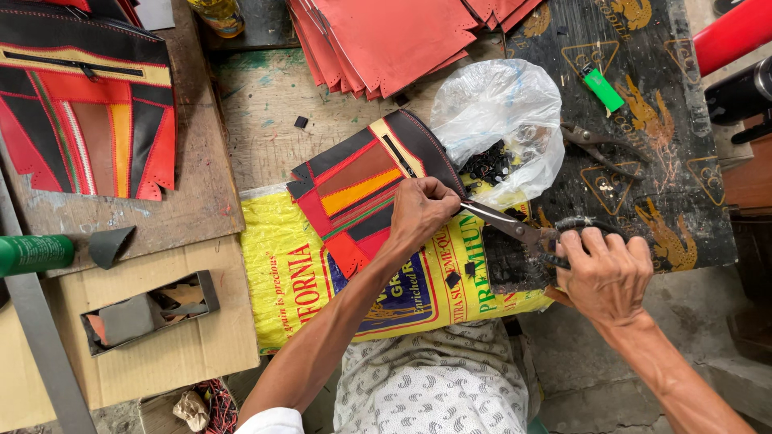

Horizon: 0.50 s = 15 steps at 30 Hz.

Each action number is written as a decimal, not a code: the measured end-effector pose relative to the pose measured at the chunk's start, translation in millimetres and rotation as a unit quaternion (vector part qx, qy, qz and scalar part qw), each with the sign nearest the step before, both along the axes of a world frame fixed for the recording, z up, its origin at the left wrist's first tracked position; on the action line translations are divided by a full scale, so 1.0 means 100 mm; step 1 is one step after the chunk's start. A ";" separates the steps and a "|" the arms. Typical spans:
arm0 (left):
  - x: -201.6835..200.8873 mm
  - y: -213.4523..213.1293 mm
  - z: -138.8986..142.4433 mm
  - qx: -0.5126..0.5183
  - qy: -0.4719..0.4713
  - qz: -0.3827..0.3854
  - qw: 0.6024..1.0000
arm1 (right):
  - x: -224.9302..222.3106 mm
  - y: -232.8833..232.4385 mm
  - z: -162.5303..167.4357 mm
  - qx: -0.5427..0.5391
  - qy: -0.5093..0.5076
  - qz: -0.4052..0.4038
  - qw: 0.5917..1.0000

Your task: The person hand-sews a zipper onto a red and black patchwork fabric pouch at an outdoor work table. They hold the pouch, push a needle and thread through the zipper tape and fabric edge, pull the thread tight, and occasionally use scissors to trim thread, working along the pouch opening.

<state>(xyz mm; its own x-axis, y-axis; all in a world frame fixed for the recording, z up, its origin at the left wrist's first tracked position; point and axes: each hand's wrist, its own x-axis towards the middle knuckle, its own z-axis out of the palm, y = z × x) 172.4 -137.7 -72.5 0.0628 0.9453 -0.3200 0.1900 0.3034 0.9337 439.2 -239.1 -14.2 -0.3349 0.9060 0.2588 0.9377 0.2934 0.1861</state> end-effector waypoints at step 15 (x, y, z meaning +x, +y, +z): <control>0.03 0.01 -0.04 0.012 0.019 -0.001 1.000 | 0.11 0.18 0.17 -0.003 -0.047 0.037 0.998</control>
